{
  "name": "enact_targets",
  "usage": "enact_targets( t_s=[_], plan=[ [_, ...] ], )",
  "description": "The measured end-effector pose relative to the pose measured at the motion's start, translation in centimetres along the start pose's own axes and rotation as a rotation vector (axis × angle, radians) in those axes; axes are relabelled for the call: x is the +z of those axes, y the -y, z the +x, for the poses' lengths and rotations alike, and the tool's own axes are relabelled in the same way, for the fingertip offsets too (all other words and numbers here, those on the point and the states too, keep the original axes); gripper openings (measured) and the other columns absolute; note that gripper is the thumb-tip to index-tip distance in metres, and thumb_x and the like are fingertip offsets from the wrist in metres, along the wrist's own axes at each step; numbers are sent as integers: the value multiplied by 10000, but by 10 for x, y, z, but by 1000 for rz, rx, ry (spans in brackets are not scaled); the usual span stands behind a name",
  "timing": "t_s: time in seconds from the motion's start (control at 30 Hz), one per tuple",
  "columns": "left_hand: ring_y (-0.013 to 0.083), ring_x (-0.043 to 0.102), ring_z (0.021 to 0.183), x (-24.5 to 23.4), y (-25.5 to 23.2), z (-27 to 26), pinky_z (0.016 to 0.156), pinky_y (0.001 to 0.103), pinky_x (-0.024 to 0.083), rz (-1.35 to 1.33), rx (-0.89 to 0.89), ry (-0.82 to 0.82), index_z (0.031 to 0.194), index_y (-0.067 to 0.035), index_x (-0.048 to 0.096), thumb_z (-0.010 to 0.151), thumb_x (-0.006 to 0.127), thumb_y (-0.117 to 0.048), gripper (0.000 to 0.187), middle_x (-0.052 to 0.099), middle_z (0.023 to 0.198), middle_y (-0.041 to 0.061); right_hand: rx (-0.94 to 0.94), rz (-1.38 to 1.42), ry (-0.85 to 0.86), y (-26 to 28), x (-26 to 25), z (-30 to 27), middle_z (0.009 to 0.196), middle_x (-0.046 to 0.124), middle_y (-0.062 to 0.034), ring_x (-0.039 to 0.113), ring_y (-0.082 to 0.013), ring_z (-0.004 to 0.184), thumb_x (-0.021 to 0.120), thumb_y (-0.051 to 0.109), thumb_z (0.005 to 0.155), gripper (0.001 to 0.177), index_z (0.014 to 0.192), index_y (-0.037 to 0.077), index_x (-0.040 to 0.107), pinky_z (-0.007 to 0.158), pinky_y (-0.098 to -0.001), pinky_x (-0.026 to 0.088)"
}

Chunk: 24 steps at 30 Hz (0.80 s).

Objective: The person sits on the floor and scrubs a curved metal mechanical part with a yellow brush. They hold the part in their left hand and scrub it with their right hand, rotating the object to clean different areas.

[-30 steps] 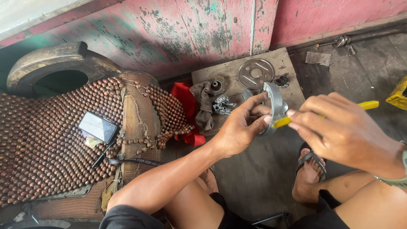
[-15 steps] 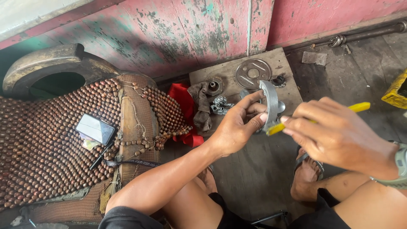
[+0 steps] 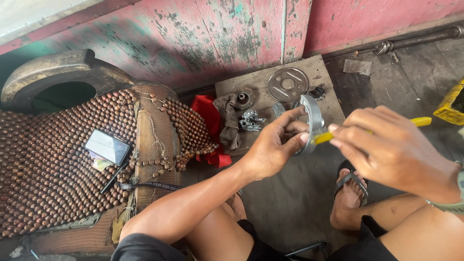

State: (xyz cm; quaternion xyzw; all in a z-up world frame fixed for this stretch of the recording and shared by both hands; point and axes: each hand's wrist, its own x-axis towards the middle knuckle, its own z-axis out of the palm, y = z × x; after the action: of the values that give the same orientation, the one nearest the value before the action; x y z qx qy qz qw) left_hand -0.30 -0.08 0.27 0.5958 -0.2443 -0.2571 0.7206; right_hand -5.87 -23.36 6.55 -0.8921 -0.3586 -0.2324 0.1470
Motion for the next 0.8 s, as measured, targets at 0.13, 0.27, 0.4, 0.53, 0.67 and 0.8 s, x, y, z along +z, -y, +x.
enact_targets(
  t_s=[0.13, 0.27, 0.4, 0.53, 0.67, 0.8],
  plan=[
    [133, 607, 1076, -2, -2, 2, 980, 308, 515, -4, 26, -10, 1571, 23, 344, 1025, 602, -228, 654, 652, 1082, 6, -48, 10, 50, 4, 6, -4, 925, 577, -67, 549, -224, 687, 709, 123, 944, 136, 1051, 48, 672, 644, -365, 422],
    [115, 584, 957, 0, -1, 1, 848, 293, 484, -10, 25, 8, 1573, 1, 362, 1033, 592, -195, 618, 662, 1069, 4, 22, 0, -12, -6, 0, -4, 931, 642, -53, 615, -217, 792, 716, 97, 962, 92, 1035, 45, 697, 729, -356, 469],
    [189, 644, 1094, -2, -5, 3, 1006, 360, 531, 22, 62, -5, 1563, 42, 332, 1036, 586, -210, 638, 675, 1131, 56, -42, -4, 6, 4, 5, -3, 939, 627, -57, 606, -215, 804, 723, 118, 948, 132, 1030, 26, 675, 710, -361, 476],
    [163, 641, 1063, -1, -6, 1, 966, 334, 544, -50, 70, 17, 1586, 18, 333, 1041, 596, -240, 658, 666, 1098, 19, -60, -3, 11, 2, 1, 2, 898, 601, -56, 556, -201, 703, 728, 126, 955, 116, 1019, 44, 676, 633, -340, 416],
    [131, 567, 919, -2, -6, -1, 788, 310, 480, -11, 41, 45, 1586, 22, 318, 1039, 582, -239, 660, 643, 1055, 16, 12, -11, -52, 0, 0, 2, 914, 643, -79, 595, -220, 741, 741, 102, 960, 98, 989, 21, 693, 704, -349, 485],
    [190, 644, 1089, -2, -14, -1, 977, 365, 563, 29, 31, 10, 1595, 21, 311, 1039, 579, -208, 658, 667, 1115, 31, -60, -49, 14, 8, 5, 3, 880, 577, -59, 545, -205, 663, 703, 125, 974, 81, 971, 54, 665, 607, -350, 397]
  ],
)
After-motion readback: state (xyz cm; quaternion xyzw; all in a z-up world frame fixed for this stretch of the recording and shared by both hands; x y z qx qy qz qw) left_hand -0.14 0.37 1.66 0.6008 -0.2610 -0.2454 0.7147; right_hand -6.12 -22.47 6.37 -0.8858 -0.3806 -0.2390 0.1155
